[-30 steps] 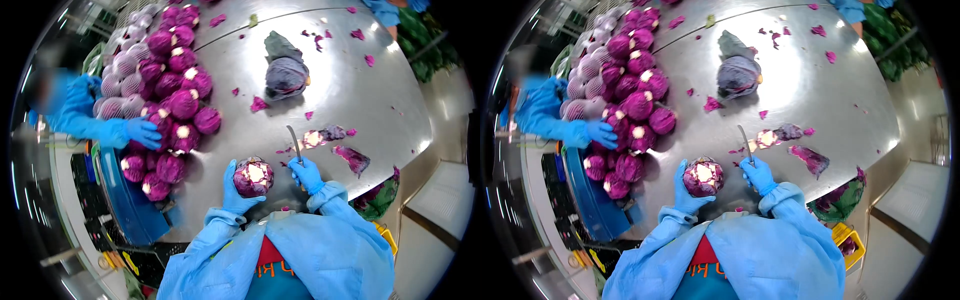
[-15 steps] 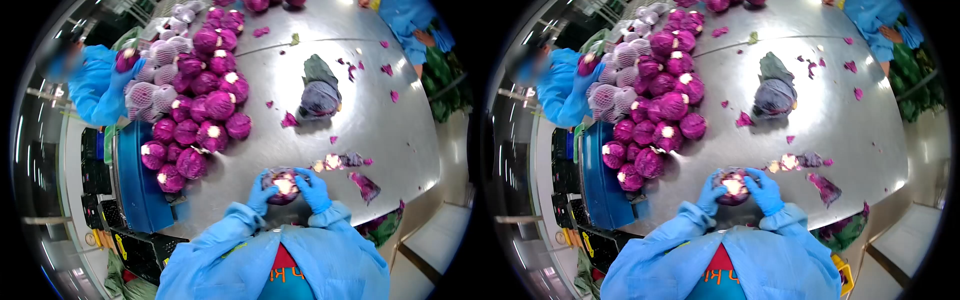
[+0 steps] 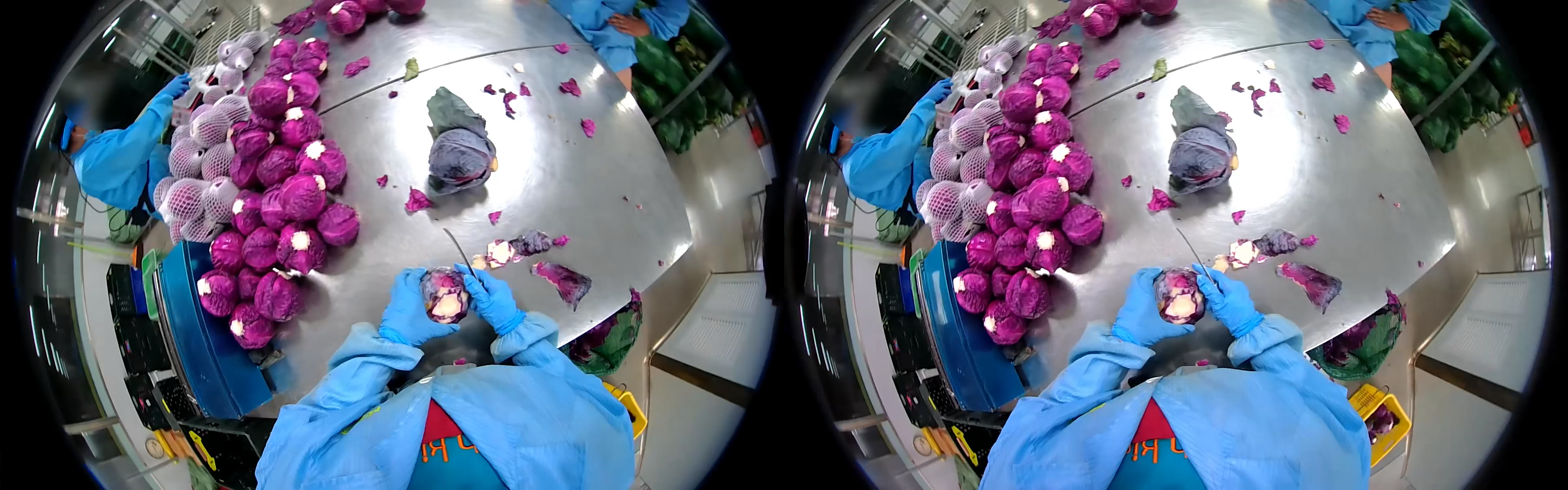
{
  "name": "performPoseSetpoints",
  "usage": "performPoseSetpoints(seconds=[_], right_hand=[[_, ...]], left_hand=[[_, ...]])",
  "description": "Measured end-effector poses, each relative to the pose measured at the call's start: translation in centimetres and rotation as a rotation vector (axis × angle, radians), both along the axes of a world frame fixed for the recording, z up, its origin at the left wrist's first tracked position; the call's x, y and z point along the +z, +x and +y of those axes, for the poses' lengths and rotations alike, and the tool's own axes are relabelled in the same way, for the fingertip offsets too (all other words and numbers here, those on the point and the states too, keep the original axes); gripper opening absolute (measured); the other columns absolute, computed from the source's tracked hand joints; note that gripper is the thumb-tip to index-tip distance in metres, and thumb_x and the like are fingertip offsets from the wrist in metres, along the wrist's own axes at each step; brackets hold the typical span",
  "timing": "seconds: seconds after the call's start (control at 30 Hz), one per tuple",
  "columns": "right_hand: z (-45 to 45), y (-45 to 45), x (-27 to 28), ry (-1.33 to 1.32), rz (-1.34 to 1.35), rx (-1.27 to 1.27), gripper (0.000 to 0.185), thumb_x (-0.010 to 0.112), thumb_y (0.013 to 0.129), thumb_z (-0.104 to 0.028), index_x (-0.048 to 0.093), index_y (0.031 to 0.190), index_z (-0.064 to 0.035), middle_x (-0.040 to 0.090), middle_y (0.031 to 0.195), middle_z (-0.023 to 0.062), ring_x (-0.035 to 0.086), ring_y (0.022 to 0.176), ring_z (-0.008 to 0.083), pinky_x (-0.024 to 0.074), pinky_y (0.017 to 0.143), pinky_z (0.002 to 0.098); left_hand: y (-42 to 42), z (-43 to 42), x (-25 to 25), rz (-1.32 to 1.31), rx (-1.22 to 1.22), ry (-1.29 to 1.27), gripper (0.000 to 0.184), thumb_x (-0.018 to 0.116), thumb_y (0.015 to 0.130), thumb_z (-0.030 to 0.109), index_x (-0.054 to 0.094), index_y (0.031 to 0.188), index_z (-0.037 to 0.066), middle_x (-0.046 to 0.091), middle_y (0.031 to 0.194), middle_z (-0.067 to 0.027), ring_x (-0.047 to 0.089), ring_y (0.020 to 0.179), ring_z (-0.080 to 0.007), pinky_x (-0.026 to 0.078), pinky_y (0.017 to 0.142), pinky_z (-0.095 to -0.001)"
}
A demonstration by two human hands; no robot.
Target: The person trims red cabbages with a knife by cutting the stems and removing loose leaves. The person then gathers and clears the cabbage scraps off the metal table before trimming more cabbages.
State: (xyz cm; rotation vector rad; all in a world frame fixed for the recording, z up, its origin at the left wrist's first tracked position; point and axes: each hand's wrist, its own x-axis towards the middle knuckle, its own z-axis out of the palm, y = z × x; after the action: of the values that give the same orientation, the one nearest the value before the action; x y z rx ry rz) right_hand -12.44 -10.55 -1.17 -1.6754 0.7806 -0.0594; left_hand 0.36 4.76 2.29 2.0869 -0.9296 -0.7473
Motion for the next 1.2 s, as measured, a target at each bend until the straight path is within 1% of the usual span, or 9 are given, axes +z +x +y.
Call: performPoseSetpoints(seconds=[0.23,0.33,0.57,0.9,0.97,1.0,1.03,1.1,1.2], right_hand=[[1.0,-1.4,0.3,-0.369,0.073,0.165,0.056,0.041,0.097,-0.052,0.043,0.141,-0.0179,0.067,0.083,0.0172,0.066,0.071,0.0342,0.0510,0.060,0.0423],[0.7,-1.2,-0.1,-0.483,0.070,0.217,0.061,0.039,0.095,-0.056,0.039,0.143,-0.0185,0.067,0.085,0.0177,0.065,0.071,0.0353,0.0505,0.060,0.0439],[-1.0,0.2,-0.7,-0.268,0.189,0.198,0.049,0.041,0.093,-0.057,0.049,0.134,-0.0306,0.067,0.085,0.0189,0.065,0.078,0.0390,0.0515,0.069,0.0474],[-2.7,1.9,-5.2,-0.264,0.118,-0.014,0.047,0.056,0.088,-0.051,0.064,0.087,-0.0050,0.065,0.077,0.0180,0.064,0.071,0.0334,0.0500,0.066,0.0423],[-2.8,1.5,-6.6,-0.275,0.115,-0.077,0.045,0.056,0.087,-0.048,0.063,0.085,-0.0033,0.065,0.079,0.0195,0.064,0.076,0.0363,0.0503,0.067,0.0436],[-4.0,1.3,-8.1,-0.646,0.154,-0.072,0.040,0.053,0.089,-0.043,0.062,0.090,-0.0042,0.064,0.082,0.0213,0.063,0.079,0.0385,0.0503,0.072,0.0454],[-5.5,1.5,-7.8,-0.605,0.412,-0.232,0.035,0.050,0.090,-0.038,0.061,0.096,-0.0048,0.064,0.084,0.0228,0.063,0.082,0.0401,0.0496,0.074,0.0485],[-9.9,-1.6,-8.8,-0.687,0.238,-0.284,0.036,0.050,0.091,-0.036,0.059,0.106,-0.0052,0.064,0.089,0.0262,0.063,0.085,0.0425,0.0503,0.075,0.0502],[-10.4,-3.0,-3.1,-0.723,0.500,-0.196,0.064,0.060,0.087,-0.046,0.042,0.139,-0.0124,0.067,0.093,0.0232,0.066,0.081,0.0403,0.0517,0.071,0.0486]], left_hand=[[-2.4,-0.9,-2.4,-0.172,0.165,-0.117,0.115,0.093,0.046,0.035,0.029,0.134,-0.004,0.041,0.123,-0.0182,0.049,0.114,-0.0296,0.043,0.098,-0.0380],[-2.1,-1.5,-1.2,-0.031,0.168,-0.061,0.114,0.089,0.050,0.045,0.031,0.137,-0.003,0.040,0.133,-0.0232,0.043,0.123,-0.0373,0.036,0.103,-0.0456],[-2.8,-2.4,-1.3,-0.035,0.219,-0.020,0.115,0.090,0.051,0.040,0.030,0.138,-0.004,0.043,0.131,-0.0229,0.045,0.120,-0.0360,0.037,0.104,-0.0445],[-3.1,-0.4,-1.9,-0.345,0.045,-0.121,0.119,0.093,0.048,0.036,0.027,0.142,0.000,0.038,0.136,-0.0187,0.042,0.125,-0.0325,0.036,0.107,-0.0426],[-2.4,0.7,-2.9,-0.175,0.098,-0.234,0.120,0.092,0.048,0.035,0.027,0.143,0.001,0.038,0.138,-0.0202,0.040,0.127,-0.0337,0.033,0.108,-0.0441],[-2.3,1.5,-3.9,-0.088,0.125,-0.291,0.121,0.092,0.047,0.034,0.027,0.144,0.002,0.039,0.139,-0.0210,0.039,0.129,-0.0344,0.032,0.109,-0.0448],[-2.0,2.3,-5.4,0.195,0.187,-0.424,0.123,0.094,0.048,0.028,0.023,0.145,0.002,0.039,0.139,-0.0182,0.040,0.129,-0.0301,0.034,0.109,-0.0425],[-1.4,3.5,-5.5,0.317,0.274,-0.511,0.125,0.095,0.047,0.026,0.021,0.146,0.002,0.038,0.139,-0.0166,0.041,0.129,-0.0286,0.035,0.109,-0.0406],[-1.6,4.4,-5.6,0.314,0.396,-0.522,0.127,0.095,0.047,0.024,0.018,0.147,0.002,0.038,0.140,-0.0154,0.042,0.128,-0.0272,0.036,0.109,-0.0391]])
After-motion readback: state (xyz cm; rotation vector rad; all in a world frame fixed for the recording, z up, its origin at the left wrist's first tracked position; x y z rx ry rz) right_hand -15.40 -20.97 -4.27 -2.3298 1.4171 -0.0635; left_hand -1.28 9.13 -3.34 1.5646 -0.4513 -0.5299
